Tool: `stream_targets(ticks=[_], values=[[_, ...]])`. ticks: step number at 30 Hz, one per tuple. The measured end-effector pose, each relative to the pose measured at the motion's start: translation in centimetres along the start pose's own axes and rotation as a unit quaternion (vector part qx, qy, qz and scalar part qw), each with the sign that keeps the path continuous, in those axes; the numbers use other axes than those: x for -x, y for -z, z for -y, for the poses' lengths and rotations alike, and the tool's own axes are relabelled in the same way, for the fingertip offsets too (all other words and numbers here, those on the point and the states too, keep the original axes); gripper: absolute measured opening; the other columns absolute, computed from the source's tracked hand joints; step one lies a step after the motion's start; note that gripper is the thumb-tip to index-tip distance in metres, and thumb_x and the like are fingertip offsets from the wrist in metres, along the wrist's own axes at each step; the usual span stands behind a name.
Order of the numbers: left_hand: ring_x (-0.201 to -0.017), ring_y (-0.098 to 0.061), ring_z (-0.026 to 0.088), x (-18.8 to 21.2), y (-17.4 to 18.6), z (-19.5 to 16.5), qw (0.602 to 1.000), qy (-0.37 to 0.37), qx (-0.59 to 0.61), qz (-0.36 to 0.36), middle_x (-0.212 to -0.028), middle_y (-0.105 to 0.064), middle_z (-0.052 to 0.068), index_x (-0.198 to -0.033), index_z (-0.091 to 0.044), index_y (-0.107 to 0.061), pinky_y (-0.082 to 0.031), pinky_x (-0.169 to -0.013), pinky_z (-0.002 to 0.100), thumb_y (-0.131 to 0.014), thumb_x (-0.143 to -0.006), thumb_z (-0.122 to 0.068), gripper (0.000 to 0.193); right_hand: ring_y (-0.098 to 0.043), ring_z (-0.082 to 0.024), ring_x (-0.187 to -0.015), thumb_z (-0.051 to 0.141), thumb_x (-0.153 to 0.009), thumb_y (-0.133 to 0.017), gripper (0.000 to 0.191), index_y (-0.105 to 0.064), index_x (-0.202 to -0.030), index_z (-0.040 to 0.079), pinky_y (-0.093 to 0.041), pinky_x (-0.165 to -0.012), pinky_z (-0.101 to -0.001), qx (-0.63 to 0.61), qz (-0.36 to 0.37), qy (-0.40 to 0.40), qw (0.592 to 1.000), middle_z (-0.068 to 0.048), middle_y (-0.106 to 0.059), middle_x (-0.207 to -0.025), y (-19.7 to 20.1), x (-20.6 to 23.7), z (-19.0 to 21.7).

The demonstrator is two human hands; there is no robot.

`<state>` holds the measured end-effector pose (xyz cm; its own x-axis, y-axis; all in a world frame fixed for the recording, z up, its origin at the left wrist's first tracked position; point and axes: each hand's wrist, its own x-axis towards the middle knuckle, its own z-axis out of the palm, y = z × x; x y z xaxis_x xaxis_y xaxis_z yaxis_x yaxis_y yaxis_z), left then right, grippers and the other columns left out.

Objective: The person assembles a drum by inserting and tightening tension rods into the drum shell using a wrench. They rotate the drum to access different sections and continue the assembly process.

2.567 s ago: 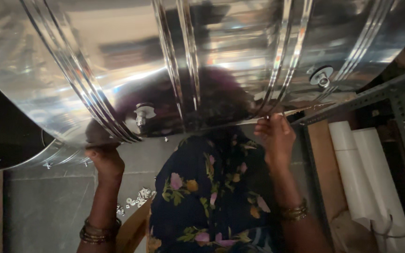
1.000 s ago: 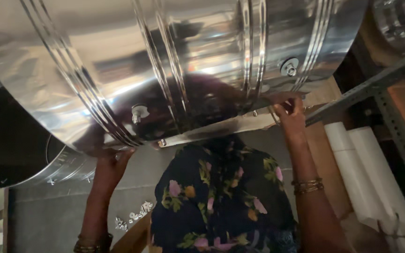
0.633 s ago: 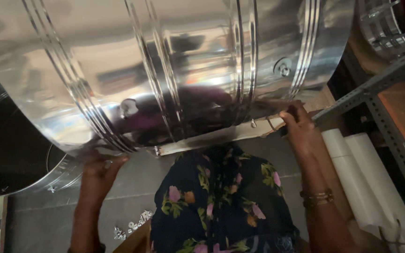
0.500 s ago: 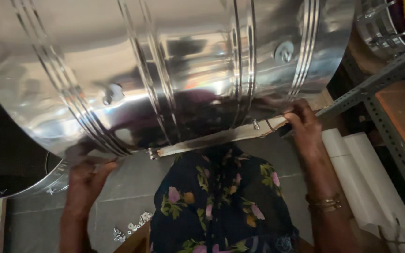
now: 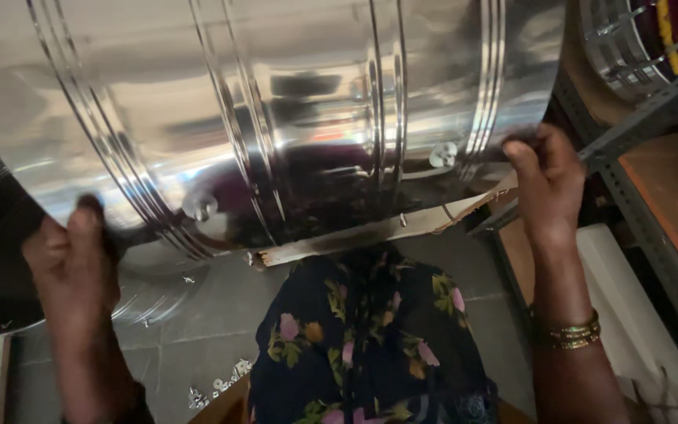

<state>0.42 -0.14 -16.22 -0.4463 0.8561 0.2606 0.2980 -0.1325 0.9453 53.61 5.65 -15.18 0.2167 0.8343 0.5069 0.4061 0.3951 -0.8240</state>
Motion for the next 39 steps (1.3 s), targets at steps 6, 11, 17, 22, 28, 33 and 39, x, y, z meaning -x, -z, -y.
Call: stream_targets(ticks=[6, 11, 17, 22, 28, 33, 39], values=[[-0.051, -0.037, 0.005, -1.0, -1.3, 1.9, 0.981, -0.092, 0.168, 0.013, -0.065, -0.044, -0.003, -0.078, -0.010, -0.045, -0.029, -0.046, 0.023, -0.067, -0.113, -0.047, 0.055, -0.063, -0.013, -0.111, 0.007, -0.107, -0.062, 0.035, -0.057, -0.140, -0.003, -0.053, -0.098, -0.0289, -0.006, -0.015, -0.005, 1.000, -0.006, -0.066, -0.121, -0.3, 2.4, -1.2], [-0.073, -0.060, 0.014, 0.7, -1.1, 10.8, 0.987, 0.018, 0.158, -0.038, -0.085, -0.060, 0.003, -0.098, -0.007, -0.055, -0.054, -0.065, 0.030, -0.054, -0.111, -0.047, 0.042, -0.069, -0.021, -0.106, 0.015, -0.106, -0.064, 0.031, -0.059, -0.132, -0.001, -0.055, -0.090, -0.0357, 0.174, -0.071, -0.108, 0.976, -0.015, -0.071, -0.120, -1.2, 6.1, -4.9], [-0.099, -0.058, 0.029, 4.8, -3.0, 18.2, 0.970, -0.143, -0.194, -0.039, -0.112, -0.062, 0.025, -0.114, 0.008, -0.060, -0.046, -0.095, 0.043, -0.029, -0.120, -0.052, 0.068, -0.070, -0.025, -0.092, 0.023, -0.092, -0.069, 0.041, -0.059, -0.123, -0.002, -0.059, -0.074, -0.0415, 0.148, -0.018, -0.245, 0.958, -0.018, -0.069, -0.114, -1.9, 8.1, -7.9], [-0.106, -0.065, 0.023, 5.2, -4.1, 18.0, 0.987, -0.097, 0.129, 0.014, -0.114, -0.067, 0.016, -0.118, 0.007, -0.059, -0.050, -0.099, 0.036, -0.035, -0.116, -0.040, 0.053, -0.070, -0.023, -0.090, 0.026, -0.095, -0.069, 0.037, -0.065, -0.122, 0.000, -0.056, -0.078, -0.0375, 0.179, 0.035, -0.260, 0.948, -0.015, -0.072, -0.108, -2.9, 9.7, -8.5], [-0.097, -0.060, 0.024, 5.4, -4.1, 15.8, 0.996, -0.071, -0.043, -0.028, -0.107, -0.066, 0.017, -0.111, 0.010, -0.062, -0.047, -0.088, 0.035, -0.036, -0.115, -0.027, 0.046, -0.070, -0.014, -0.088, 0.029, -0.096, -0.068, 0.033, -0.070, -0.120, 0.006, -0.055, -0.077, -0.0301, 0.113, 0.161, -0.228, 0.954, -0.008, -0.075, -0.100, -6.6, 12.2, -6.0], [-0.097, -0.063, 0.021, 5.4, -4.0, 14.5, 0.989, -0.139, 0.040, 0.020, -0.104, -0.068, 0.018, -0.111, 0.009, -0.065, -0.049, -0.091, 0.038, -0.031, -0.118, -0.033, 0.054, -0.065, -0.015, -0.077, 0.029, -0.096, -0.070, 0.033, -0.073, -0.117, 0.004, -0.052, -0.071, -0.0290, 0.156, 0.095, -0.211, 0.960, -0.009, -0.075, -0.090, -10.0, 11.5, -3.9], [-0.061, -0.040, 0.017, 5.7, -3.8, 14.4, 0.993, -0.085, -0.079, 0.004, -0.066, -0.046, 0.009, -0.108, 0.006, -0.073, -0.029, -0.060, 0.039, -0.029, -0.112, -0.039, 0.063, -0.069, -0.014, -0.079, 0.027, -0.099, -0.066, 0.031, -0.070, -0.118, 0.003, -0.053, -0.072, -0.0306, 0.080, 0.067, -0.244, 0.964, -0.009, -0.074, -0.090, -11.0, 12.3, -7.4]])
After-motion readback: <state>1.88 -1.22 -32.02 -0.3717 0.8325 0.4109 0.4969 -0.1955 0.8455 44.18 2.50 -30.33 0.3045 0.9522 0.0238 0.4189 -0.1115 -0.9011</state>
